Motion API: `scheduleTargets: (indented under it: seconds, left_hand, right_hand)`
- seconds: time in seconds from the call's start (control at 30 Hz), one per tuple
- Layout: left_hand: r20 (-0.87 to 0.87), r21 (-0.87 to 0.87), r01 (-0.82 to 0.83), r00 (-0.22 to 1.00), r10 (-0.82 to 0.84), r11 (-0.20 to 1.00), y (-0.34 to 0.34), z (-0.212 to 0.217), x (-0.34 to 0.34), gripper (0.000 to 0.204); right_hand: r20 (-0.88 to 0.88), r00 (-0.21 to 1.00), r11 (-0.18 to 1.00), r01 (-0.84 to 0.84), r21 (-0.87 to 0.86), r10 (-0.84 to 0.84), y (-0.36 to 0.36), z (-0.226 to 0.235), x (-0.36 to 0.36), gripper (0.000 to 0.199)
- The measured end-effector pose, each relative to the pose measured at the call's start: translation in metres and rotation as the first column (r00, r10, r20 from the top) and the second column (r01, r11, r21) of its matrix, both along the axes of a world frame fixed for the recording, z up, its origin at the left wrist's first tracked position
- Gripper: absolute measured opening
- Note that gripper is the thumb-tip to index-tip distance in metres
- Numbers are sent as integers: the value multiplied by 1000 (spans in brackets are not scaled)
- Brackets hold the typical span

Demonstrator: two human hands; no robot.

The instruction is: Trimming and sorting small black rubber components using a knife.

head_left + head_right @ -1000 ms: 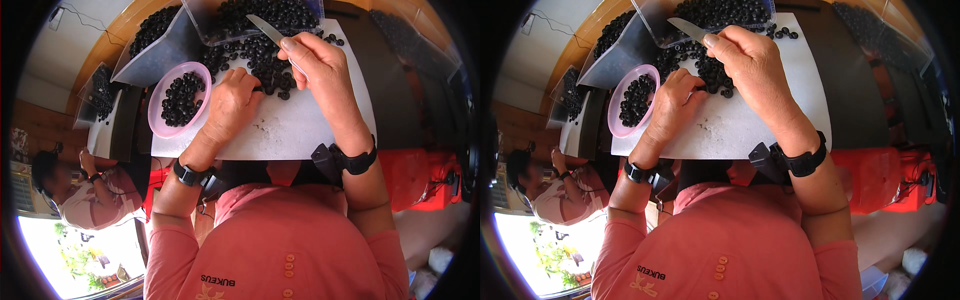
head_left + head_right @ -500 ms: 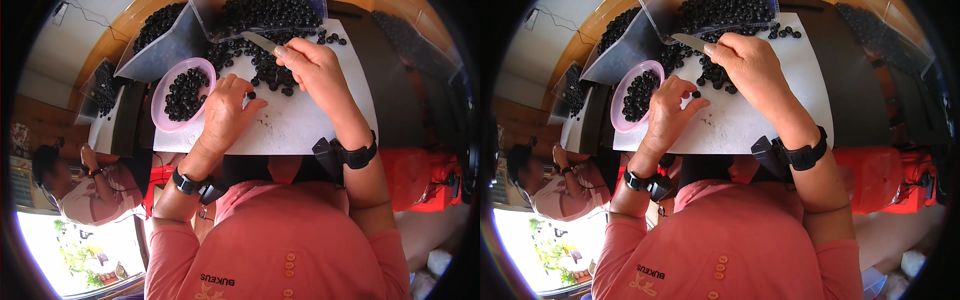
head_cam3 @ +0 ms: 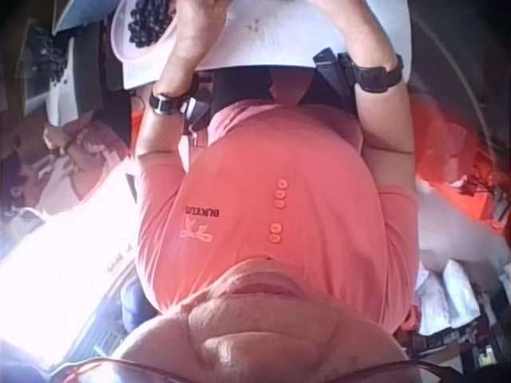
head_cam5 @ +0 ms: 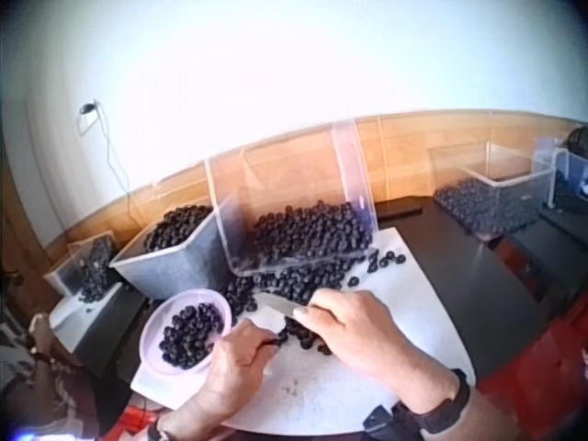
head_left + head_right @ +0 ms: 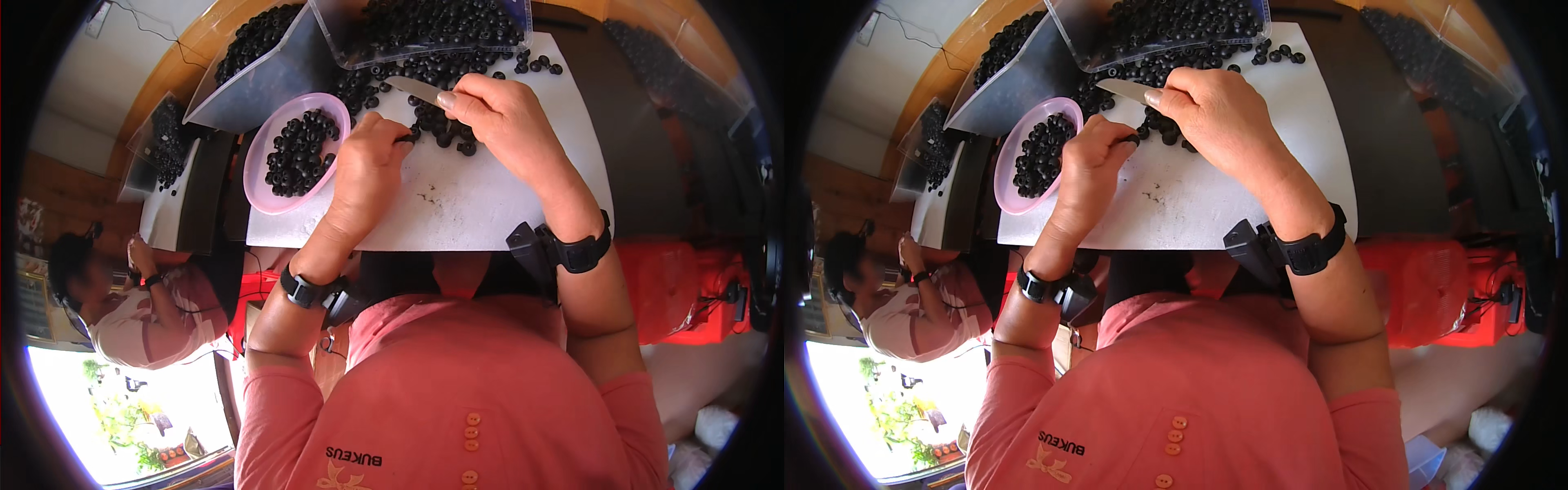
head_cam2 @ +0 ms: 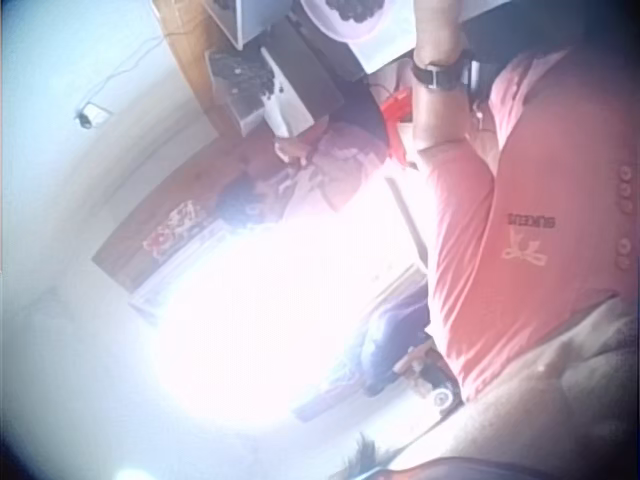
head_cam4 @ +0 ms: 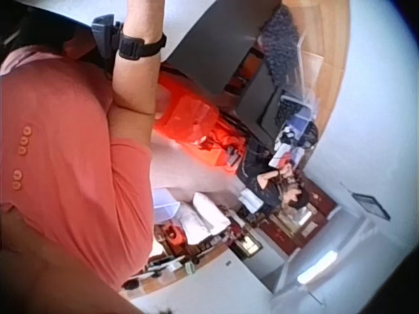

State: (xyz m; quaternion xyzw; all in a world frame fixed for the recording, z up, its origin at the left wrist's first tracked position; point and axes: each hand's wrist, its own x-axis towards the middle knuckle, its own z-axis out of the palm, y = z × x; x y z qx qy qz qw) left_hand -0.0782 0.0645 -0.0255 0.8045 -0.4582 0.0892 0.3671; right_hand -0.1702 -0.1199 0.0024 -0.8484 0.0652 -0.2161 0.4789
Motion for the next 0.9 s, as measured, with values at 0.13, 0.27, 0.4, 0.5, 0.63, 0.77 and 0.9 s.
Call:
scheduleTargets:
  seconds: [0.13,0.27,0.4,0.5,0.63,0.77,0.9]
  left_hand:
    - [-795,-341,-54,548,-258,939,-7,19,-6,19]
    - [-832,-490,-118,360,-423,864,-15,21,-7,19]
    - [-807,-561,-120,301,-508,819,-21,19,-6,18]
    - [-797,-579,-116,290,-530,807,-22,18,-6,16]
    - [-786,-598,-108,271,-555,794,-20,13,-4,15]
    - [-785,-600,-116,275,-555,791,-20,13,-5,14]
    - [-807,-578,-123,232,-543,807,-17,13,-2,13]
  right_hand:
    - [21,1000,995,4,102,-6,-1,3,-2,32]
    - [14,1000,995,-7,103,6,1,2,0,32]
    - [30,1000,996,-8,94,5,0,-3,2,33]
    - [10,1000,996,-10,93,9,0,-3,3,34]
    - [6,999,995,-40,97,40,2,-2,1,34]
    - [9,999,996,-50,67,50,3,-1,1,32]
    - [11,997,997,-75,-7,76,2,-2,1,29]
